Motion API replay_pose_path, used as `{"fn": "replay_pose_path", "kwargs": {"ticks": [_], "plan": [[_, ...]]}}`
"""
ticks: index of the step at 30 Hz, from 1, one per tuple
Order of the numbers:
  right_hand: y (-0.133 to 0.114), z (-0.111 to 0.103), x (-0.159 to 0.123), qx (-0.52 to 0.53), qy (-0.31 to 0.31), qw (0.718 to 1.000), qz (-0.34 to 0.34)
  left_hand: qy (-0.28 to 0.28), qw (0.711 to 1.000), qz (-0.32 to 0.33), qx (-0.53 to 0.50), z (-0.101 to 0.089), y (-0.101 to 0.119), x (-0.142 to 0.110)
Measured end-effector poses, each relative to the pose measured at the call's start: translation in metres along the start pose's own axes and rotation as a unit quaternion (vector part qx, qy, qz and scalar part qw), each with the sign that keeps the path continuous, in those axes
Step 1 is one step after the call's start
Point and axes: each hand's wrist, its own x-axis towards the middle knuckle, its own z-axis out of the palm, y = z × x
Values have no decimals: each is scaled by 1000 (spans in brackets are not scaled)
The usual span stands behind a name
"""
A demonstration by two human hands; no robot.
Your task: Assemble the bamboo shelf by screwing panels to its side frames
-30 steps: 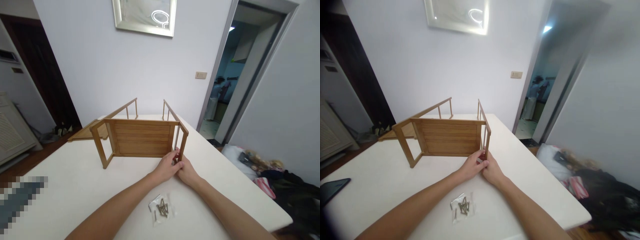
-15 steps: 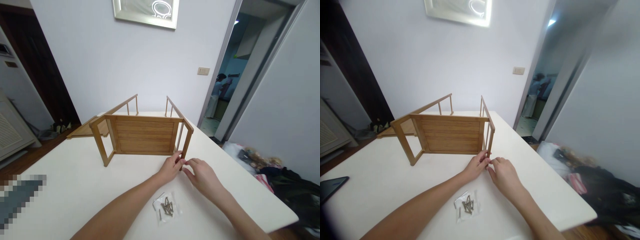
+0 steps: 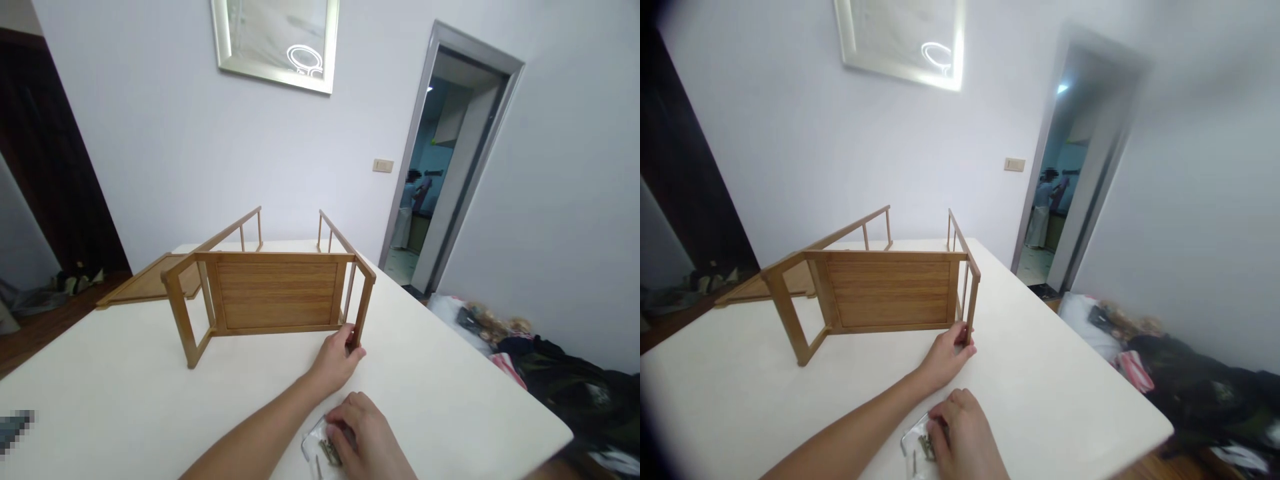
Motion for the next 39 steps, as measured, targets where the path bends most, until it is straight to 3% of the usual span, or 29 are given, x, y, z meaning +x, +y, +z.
{"fn": "replay_pose_path", "kwargs": {"ticks": [8, 14, 18, 25, 29, 33, 36, 39], "plan": [[18, 18, 0, -57, 39, 997, -45, -8, 1000, -5, -6, 1, 2, -1], [31, 29, 3, -51, 136, 985, -93, -9, 1000, 2, -19, 2, 2, -1], [31, 24, 1, -1, 196, 977, -81, -4, 1000, 6, -16, 2, 2, -2], [26, 19, 2, 59, 187, 977, -87, -6, 1000, 1, -21, 2, 2, -1], [27, 6, 2, 106, 200, 970, -92, -8, 1000, -5, -26, 2, 0, 0], [29, -16, 8, 181, 230, 955, -42, -11, 999, 7, -45, 1, 3, 0], [28, -47, 25, 248, 272, 930, 9, -15, 998, 12, -56, 1, 5, -1], [26, -83, 58, 311, 350, 883, 42, -18, 998, 3, -67, 1, 5, -1]]}}
